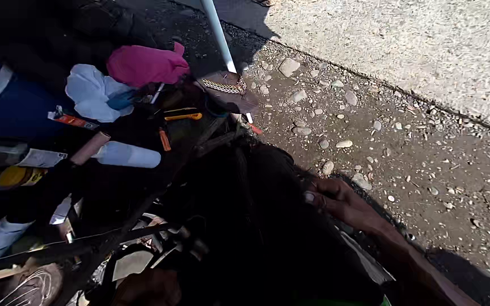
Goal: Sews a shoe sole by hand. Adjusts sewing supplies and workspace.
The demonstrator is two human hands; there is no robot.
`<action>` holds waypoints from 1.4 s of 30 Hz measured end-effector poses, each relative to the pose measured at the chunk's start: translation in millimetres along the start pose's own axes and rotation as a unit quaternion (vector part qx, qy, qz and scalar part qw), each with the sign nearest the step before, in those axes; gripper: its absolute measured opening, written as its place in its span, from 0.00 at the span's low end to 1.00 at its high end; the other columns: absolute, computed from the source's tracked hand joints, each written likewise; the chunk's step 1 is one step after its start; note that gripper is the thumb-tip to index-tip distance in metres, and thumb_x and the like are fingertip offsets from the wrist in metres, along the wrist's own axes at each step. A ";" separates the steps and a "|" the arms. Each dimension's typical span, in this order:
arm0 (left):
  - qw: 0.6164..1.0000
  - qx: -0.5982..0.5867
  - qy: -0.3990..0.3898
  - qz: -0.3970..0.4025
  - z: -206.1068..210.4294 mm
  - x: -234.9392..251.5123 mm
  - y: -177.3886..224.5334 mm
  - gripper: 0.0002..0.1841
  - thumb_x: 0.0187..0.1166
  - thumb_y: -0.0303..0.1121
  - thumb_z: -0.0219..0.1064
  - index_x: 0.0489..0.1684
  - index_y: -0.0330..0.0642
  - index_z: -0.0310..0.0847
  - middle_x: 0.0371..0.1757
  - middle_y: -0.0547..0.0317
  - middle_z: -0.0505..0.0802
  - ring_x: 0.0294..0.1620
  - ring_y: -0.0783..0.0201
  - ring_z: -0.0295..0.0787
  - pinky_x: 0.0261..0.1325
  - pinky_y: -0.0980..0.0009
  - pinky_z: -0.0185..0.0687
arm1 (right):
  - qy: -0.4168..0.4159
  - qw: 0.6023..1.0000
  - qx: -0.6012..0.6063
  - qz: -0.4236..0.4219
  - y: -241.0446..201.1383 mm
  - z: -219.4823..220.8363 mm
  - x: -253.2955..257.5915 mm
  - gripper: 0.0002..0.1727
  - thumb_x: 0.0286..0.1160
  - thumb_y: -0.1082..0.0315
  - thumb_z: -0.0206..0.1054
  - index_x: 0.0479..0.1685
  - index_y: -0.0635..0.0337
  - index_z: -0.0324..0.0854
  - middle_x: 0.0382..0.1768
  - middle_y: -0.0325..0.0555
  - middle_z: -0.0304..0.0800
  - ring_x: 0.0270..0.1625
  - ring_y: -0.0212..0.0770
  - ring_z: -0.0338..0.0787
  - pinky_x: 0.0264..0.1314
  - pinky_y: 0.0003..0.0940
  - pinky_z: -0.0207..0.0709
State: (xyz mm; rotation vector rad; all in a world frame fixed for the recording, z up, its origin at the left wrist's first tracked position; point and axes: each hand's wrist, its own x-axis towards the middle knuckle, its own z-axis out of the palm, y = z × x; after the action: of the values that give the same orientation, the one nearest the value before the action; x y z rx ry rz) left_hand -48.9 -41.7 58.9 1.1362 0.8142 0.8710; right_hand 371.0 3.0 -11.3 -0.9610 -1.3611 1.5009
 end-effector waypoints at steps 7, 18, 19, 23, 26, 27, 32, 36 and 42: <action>0.865 0.422 0.262 -0.073 -14.2 -3.5 -51.4 0.20 0.80 0.37 0.68 0.65 0.35 0.85 0.68 0.47 0.88 0.66 0.60 0.86 0.67 0.62 0.84 | 0.059 0.997 -0.053 -0.023 -4.1 26.4 1.8 0.11 0.84 0.65 0.68 0.53 0.62 0.89 0.31 0.29 0.89 0.26 0.17 0.79 0.27 0.14 0.73; 0.858 0.477 0.187 -0.007 103.5 104.7 -44.1 0.19 0.78 0.42 0.70 0.53 0.34 0.85 0.41 0.58 0.91 0.29 0.75 0.86 0.28 0.79 0.85 | 0.035 0.980 -0.197 -0.013 3.7 69.4 39.7 0.10 0.75 0.61 0.66 0.43 0.51 0.93 0.27 0.30 0.89 0.26 0.24 0.82 0.27 0.26 0.75; 0.857 0.479 0.187 -0.012 103.5 105.7 -43.2 0.17 0.77 0.42 0.71 0.50 0.35 0.85 0.37 0.60 0.91 0.27 0.76 0.85 0.26 0.79 0.83 | 0.008 0.998 -0.052 0.020 -2.0 62.0 35.5 0.08 0.77 0.65 0.67 0.42 0.54 0.91 0.24 0.27 0.84 0.23 0.19 0.76 0.23 0.17 0.70; 0.859 0.476 0.187 -0.025 105.5 112.7 -43.8 0.16 0.76 0.45 0.73 0.42 0.39 0.85 0.30 0.65 0.89 0.24 0.78 0.84 0.24 0.80 0.81 | -0.104 0.920 0.365 0.092 -2.7 38.5 20.6 0.09 0.80 0.58 0.66 0.45 0.52 0.86 0.19 0.27 0.80 0.19 0.21 0.80 0.21 0.17 0.76; 0.864 0.459 0.205 -0.014 105.8 116.2 -49.4 0.12 0.73 0.41 0.74 0.36 0.41 0.84 0.26 0.68 0.88 0.22 0.79 0.83 0.22 0.82 0.80 | -0.076 0.932 0.343 0.088 0.2 37.1 16.4 0.14 0.83 0.51 0.67 0.39 0.51 0.84 0.18 0.26 0.78 0.19 0.21 0.79 0.21 0.16 0.75; 0.869 0.446 0.213 -0.004 105.0 116.8 -51.8 0.10 0.73 0.38 0.73 0.34 0.41 0.84 0.25 0.68 0.87 0.21 0.79 0.83 0.22 0.82 0.80 | -0.056 0.944 0.314 0.089 -1.9 38.7 15.0 0.15 0.85 0.50 0.66 0.34 0.50 0.82 0.16 0.25 0.76 0.17 0.20 0.77 0.20 0.16 0.73; 0.901 0.385 0.198 0.013 98.4 115.7 -54.5 0.09 0.75 0.35 0.72 0.36 0.38 0.83 0.26 0.67 0.87 0.22 0.78 0.82 0.22 0.82 0.80 | -0.021 0.977 0.209 0.039 -10.1 37.3 19.9 0.13 0.83 0.57 0.70 0.31 0.51 0.78 0.21 0.27 0.77 0.22 0.19 0.76 0.24 0.14 0.70; 0.935 0.339 0.097 -0.040 74.7 106.7 -41.5 0.13 0.80 0.42 0.72 0.41 0.40 0.91 0.33 0.65 0.90 0.29 0.75 0.85 0.30 0.80 0.83 | -0.067 0.966 0.246 0.032 -4.9 24.2 30.9 0.09 0.80 0.59 0.73 0.43 0.53 0.83 0.44 0.35 0.88 0.35 0.22 0.84 0.33 0.15 0.78; 0.975 0.154 0.149 0.050 63.6 109.7 -52.2 0.18 0.76 0.30 0.69 0.12 0.51 0.75 0.21 0.74 0.76 0.23 0.79 0.73 0.28 0.84 0.70 | -0.010 0.995 -0.101 0.015 -8.3 24.0 47.1 0.03 0.74 0.68 0.67 0.38 0.51 0.86 0.24 0.27 0.84 0.24 0.21 0.78 0.23 0.17 0.71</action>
State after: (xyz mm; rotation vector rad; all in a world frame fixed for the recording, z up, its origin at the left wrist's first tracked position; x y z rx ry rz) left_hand 63.6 20.8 11.6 1.3448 1.1769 1.0401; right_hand 334.0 39.9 0.0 -1.0988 -1.5420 1.4179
